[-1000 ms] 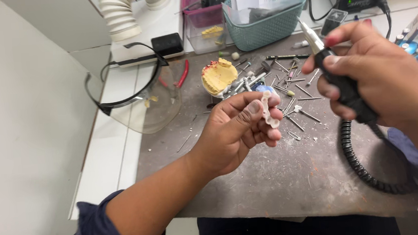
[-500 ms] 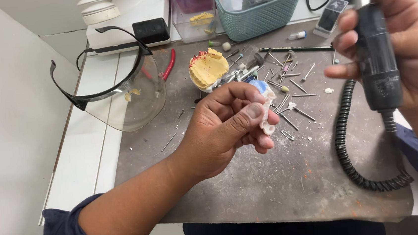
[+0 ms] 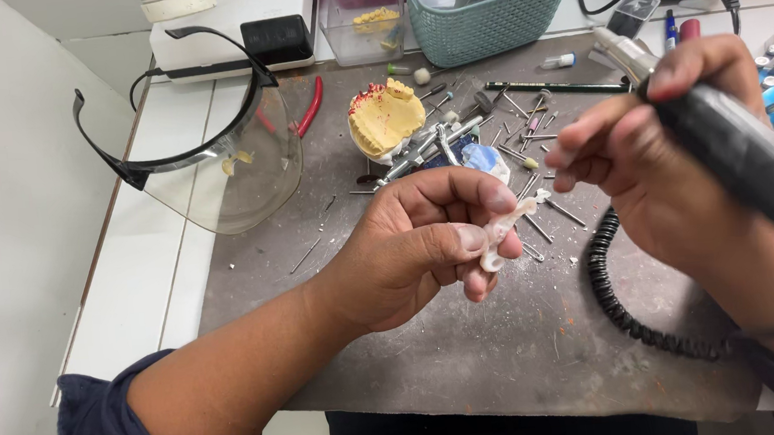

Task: The person uses a rotary handpiece to grind and smooth a small white denture segment, then fits it into a dental cast to check alignment. The person holds the denture with one hand and operates the rotary tool with the other, then places the segment into the upper jaw of the cast and presses the jaws together.

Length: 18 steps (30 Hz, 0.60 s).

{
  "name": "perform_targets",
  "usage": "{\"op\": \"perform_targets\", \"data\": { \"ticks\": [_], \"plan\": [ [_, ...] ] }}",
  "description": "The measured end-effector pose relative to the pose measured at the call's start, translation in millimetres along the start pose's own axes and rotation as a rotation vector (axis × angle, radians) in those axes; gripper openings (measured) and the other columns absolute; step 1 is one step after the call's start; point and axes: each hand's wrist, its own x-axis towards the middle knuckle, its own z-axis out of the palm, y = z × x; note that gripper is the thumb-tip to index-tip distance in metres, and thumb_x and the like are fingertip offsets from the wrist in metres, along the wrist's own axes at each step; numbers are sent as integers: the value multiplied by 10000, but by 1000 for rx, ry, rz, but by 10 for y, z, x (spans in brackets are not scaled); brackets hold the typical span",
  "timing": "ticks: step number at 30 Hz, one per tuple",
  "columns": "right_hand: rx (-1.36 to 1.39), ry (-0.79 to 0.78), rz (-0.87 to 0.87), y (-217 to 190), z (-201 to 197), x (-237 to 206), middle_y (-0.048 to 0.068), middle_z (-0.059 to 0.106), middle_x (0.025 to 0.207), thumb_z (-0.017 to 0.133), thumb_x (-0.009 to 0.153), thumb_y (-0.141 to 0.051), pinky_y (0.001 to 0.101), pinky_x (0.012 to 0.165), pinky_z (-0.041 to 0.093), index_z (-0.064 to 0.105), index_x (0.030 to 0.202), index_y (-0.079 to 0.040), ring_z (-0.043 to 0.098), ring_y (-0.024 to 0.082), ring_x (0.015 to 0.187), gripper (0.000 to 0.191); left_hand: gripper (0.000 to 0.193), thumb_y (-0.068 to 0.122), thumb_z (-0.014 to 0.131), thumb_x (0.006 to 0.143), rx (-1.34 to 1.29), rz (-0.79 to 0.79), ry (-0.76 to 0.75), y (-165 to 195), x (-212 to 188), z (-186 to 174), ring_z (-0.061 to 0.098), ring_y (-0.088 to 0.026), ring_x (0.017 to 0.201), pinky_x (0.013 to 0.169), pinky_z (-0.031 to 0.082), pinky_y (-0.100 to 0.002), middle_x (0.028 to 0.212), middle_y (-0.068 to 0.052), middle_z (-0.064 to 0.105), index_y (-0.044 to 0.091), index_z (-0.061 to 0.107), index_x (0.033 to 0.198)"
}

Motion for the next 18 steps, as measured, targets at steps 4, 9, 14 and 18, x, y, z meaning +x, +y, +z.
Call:
{"op": "perform_targets", "data": {
  "ticks": [4, 9, 14, 18],
  "plan": [
    [-230, -61, -68, -32, 124, -108, 215, 712, 1104, 694, 948, 49, 395, 858, 666, 374, 1201, -142, 744, 255, 1019, 451, 305, 44, 653, 1039, 17, -42, 24, -29, 30, 22, 670, -172, 886, 813, 591, -316, 1148, -172, 692, -26, 614, 1334],
    [-269, -132, -49, -73, 133, -144, 126, 690, 972, 698, 883, 85, 354, 823, 663, 400, 1136, -137, 780, 225, 1023, 450, 326, 49, 644, 1043, -73, -100, 12, -67, 57, 48, 681, -158, 862, 802, 589, -315, 1132, -181, 695, 5, 583, 1360],
    [-242, -131, -95, -49, 168, -159, 65, 589, 1006, 763, 827, 80, 366, 836, 665, 396, 1118, -126, 754, 210, 1048, 513, 270, 42, 631, 1065, -166, -84, 14, -61, 78, 74, 704, -179, 865, 806, 592, -325, 1139, -200, 709, 4, 558, 1322],
    [-301, -69, -151, -47, 175, -170, 57, 601, 994, 769, 845, 55, 362, 845, 667, 384, 1129, -124, 761, 187, 1014, 511, 331, 35, 644, 1022, 121, 40, 54, -65, 108, 153, 724, -183, 927, 822, 613, -328, 1133, -129, 706, -3, 570, 1342]
  ]
}}
